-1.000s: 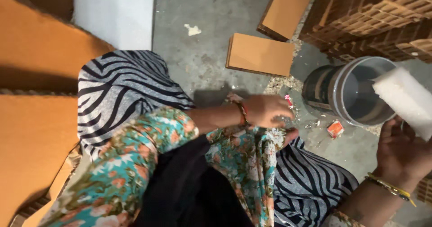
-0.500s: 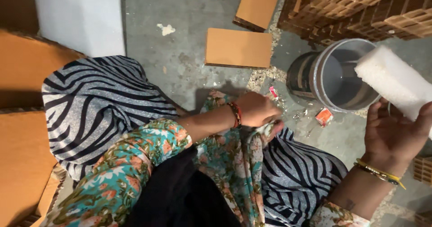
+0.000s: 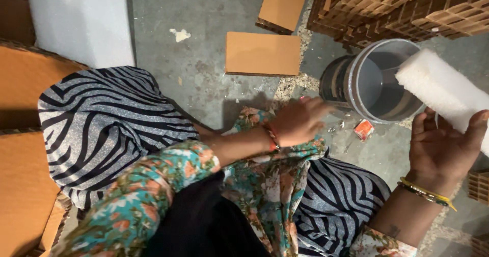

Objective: The person applies adhesive from a bucket using a white applicator to small corrugated cardboard blocks, handling the blocks one at a time and placing them onto a larger cardboard piece.

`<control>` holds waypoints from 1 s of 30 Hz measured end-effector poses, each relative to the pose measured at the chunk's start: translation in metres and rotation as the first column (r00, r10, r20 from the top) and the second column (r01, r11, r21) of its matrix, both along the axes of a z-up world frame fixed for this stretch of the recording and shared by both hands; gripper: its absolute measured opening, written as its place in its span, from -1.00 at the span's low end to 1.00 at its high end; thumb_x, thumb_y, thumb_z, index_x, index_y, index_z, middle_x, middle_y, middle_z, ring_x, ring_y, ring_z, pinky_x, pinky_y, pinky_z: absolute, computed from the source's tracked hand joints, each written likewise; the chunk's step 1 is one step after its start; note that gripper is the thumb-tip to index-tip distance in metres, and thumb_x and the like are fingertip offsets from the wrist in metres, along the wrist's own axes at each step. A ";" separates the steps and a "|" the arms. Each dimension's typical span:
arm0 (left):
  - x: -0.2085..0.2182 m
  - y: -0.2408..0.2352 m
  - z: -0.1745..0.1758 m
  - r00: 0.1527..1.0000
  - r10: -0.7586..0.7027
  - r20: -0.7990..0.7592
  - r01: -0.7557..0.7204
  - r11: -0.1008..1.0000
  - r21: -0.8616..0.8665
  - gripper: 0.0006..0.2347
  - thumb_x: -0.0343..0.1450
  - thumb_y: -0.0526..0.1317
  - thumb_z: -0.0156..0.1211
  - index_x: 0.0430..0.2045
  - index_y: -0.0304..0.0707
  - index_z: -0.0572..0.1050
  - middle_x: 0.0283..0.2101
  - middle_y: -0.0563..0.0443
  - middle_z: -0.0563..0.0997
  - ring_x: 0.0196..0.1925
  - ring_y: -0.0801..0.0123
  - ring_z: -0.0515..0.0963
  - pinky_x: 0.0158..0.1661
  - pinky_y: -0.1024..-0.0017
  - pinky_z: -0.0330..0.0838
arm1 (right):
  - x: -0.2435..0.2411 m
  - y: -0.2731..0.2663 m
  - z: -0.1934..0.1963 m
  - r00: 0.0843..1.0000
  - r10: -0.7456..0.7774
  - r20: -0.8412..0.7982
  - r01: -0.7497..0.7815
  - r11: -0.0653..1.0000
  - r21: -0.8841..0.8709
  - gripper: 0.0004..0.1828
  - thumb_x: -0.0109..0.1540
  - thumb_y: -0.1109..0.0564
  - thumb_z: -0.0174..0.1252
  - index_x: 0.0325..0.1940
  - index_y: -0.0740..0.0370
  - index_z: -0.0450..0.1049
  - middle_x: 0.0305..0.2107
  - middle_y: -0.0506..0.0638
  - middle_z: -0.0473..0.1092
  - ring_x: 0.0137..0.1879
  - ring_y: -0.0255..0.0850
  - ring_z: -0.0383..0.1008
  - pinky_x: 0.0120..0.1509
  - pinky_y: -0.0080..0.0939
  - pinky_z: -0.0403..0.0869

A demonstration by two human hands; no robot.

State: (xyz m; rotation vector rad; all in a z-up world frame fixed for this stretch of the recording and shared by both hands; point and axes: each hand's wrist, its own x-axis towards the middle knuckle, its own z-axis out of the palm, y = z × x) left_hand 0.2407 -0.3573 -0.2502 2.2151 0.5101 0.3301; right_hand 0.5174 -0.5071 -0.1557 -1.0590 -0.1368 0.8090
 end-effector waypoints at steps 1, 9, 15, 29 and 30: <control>-0.008 0.003 -0.005 0.994 -0.091 -0.055 0.087 0.994 -0.063 -0.64 0.52 -0.15 0.15 0.23 -0.13 0.36 0.12 -0.09 0.56 0.06 0.27 0.61 0.01 0.33 0.58 | 0.000 0.002 0.000 1.000 0.002 0.007 -0.002 1.000 -0.014 -0.30 0.42 -0.20 0.29 0.47 0.26 0.29 0.27 0.11 0.33 0.17 -0.07 0.40 0.28 -0.13 0.46; -0.068 0.005 -0.045 0.954 -0.245 0.170 0.282 0.929 -0.240 -0.46 0.50 0.11 0.06 0.21 -0.38 0.36 0.06 -0.32 0.52 0.08 -0.03 0.55 0.03 0.11 0.46 | -0.010 0.015 0.007 0.988 0.034 0.152 -0.011 0.989 -0.150 -0.24 0.34 -0.32 0.34 0.47 0.09 0.33 0.31 -0.01 0.38 0.27 -0.09 0.43 0.34 -0.09 0.50; -0.075 0.009 -0.085 0.814 -0.507 -0.284 0.391 0.840 -0.377 -0.57 0.57 0.16 -0.18 0.10 -0.07 0.51 0.05 -0.12 0.64 0.08 0.09 0.61 0.10 0.15 0.44 | -0.020 0.013 0.015 0.969 0.088 0.231 -0.056 0.988 -0.142 -0.23 0.34 -0.34 0.29 0.49 0.08 0.32 0.33 -0.03 0.37 0.34 -0.11 0.42 0.33 -0.15 0.47; -0.162 -0.030 0.060 0.514 -0.779 0.359 0.794 0.274 -0.543 -0.70 0.59 -0.04 -0.01 0.01 -0.24 0.52 -0.05 -0.06 0.67 0.02 0.24 0.66 0.03 0.29 0.52 | -0.011 0.016 -0.002 0.964 0.118 0.239 -0.075 0.981 -0.180 -0.28 0.40 -0.35 0.24 0.49 0.04 0.29 0.35 0.00 0.33 0.37 -0.11 0.34 0.42 -0.08 0.35; -0.181 -0.025 0.055 0.512 -0.808 0.293 0.747 0.249 -0.616 -0.70 0.59 -0.04 -0.01 0.02 -0.26 0.51 -0.03 -0.05 0.66 0.03 0.26 0.64 0.03 0.30 0.49 | -0.008 0.014 -0.005 0.961 0.127 0.244 -0.082 0.979 -0.186 -0.28 0.40 -0.34 0.24 0.48 0.05 0.28 0.34 0.00 0.31 0.35 -0.11 0.33 0.43 -0.05 0.36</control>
